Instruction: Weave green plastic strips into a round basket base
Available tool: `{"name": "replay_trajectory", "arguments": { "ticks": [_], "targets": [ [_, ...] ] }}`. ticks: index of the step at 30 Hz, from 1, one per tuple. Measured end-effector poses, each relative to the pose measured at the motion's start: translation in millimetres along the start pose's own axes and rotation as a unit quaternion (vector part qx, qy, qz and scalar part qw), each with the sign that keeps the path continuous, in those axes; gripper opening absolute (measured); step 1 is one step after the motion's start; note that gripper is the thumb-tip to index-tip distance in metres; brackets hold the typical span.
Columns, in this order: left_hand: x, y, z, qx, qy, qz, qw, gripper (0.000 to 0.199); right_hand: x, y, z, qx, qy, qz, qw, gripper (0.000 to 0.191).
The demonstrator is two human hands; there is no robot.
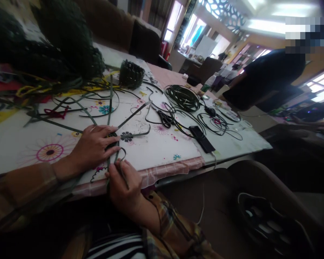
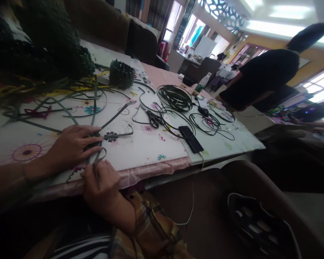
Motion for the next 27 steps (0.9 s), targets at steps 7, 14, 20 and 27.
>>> {"name": "replay_trajectory", "arguments": {
  "ticks": [7,14,20,27],
  "targets": [
    [9,0,-0.8,0.000,-0.041,-0.061,0.997,0.044,4,-18,5,0.040,-0.074,0.059,0.995,0.021],
    [9,1,0.7,0.013,-0.034,-0.072,0.997,0.043,13,-16,8,0.053,-0.167,-0.032,0.984,0.026],
    [8,-13,-4.1,-0.038,-0.071,-0.017,0.997,0.049,5,-16,2,-0.005,-0.135,-0.143,0.980,0.031],
    [3,-24,-1.7,-0.051,-0.058,0.014,0.997,0.049,15,-14,10,0.053,-0.072,-0.064,0.994,0.032]
  ]
}}
Point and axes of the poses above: each hand's wrist, its own x-axis towards the middle knuckle, its own z-axis out of the palm, y = z × x, the point moved 1 cm from there along x, towards the middle knuckle, and after that the axes turned 14 degrees about -z, right-handed, at the moved point
